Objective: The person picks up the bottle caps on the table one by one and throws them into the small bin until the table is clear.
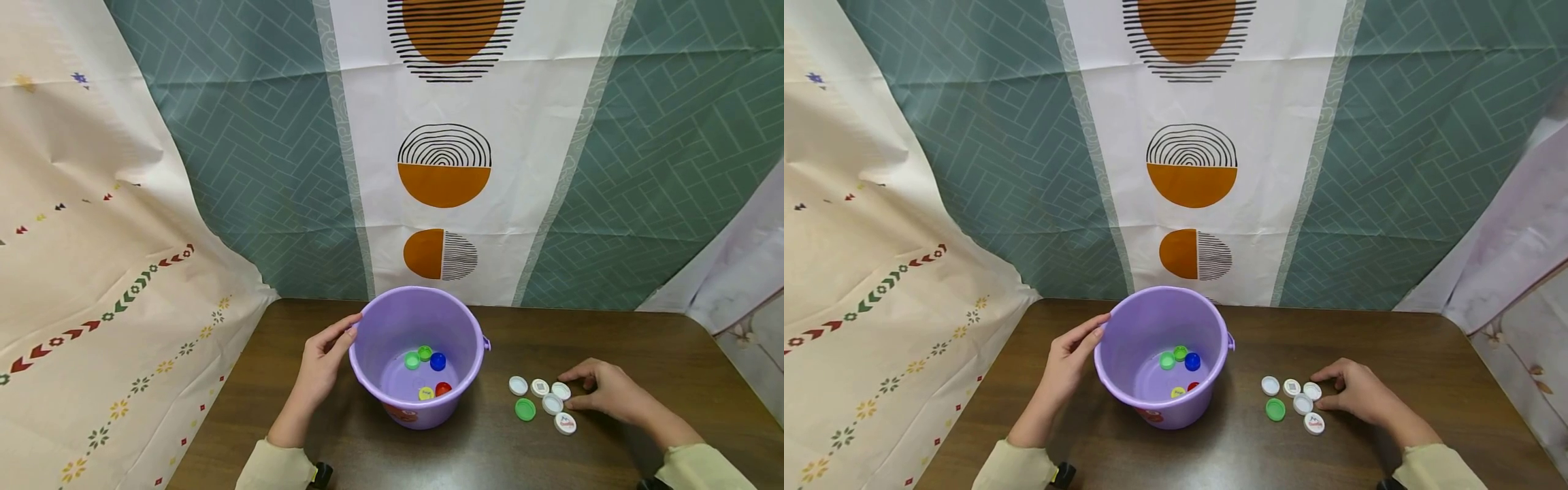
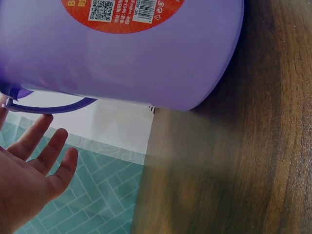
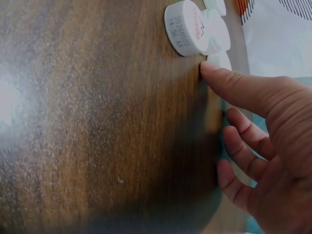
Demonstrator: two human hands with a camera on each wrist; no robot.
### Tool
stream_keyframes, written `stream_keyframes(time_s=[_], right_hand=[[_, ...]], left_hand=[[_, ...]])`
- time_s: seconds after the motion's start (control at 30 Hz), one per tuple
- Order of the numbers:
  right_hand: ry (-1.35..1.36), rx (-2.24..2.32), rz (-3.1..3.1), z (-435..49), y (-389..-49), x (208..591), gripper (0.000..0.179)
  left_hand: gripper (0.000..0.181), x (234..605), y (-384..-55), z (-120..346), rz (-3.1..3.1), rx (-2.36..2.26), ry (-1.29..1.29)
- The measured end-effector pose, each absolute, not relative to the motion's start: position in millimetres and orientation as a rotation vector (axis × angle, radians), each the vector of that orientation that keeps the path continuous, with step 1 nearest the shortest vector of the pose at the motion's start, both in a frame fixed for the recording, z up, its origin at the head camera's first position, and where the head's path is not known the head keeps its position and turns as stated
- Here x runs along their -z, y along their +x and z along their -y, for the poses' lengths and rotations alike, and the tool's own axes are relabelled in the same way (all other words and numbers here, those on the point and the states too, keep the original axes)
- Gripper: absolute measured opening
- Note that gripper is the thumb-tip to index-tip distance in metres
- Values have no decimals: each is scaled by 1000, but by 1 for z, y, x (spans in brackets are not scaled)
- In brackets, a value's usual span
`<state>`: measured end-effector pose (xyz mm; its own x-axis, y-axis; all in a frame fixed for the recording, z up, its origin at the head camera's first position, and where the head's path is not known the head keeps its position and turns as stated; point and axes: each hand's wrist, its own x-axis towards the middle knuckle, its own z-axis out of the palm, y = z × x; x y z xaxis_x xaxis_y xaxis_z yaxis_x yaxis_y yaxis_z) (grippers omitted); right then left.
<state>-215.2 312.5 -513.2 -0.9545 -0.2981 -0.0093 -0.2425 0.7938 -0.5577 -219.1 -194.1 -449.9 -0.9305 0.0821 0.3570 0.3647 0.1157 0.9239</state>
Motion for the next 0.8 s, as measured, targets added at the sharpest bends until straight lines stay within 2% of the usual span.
stream_keyframes(time_s=[0.4, 0.8], right_hand=[[-472, 901, -2870, -307, -215, 513, 34], [-446, 1047, -2755, -309, -217, 513, 34]], left_hand=[[30, 449, -218, 193, 2160, 1913, -448], [30, 449, -218, 193, 2156, 1908, -454]])
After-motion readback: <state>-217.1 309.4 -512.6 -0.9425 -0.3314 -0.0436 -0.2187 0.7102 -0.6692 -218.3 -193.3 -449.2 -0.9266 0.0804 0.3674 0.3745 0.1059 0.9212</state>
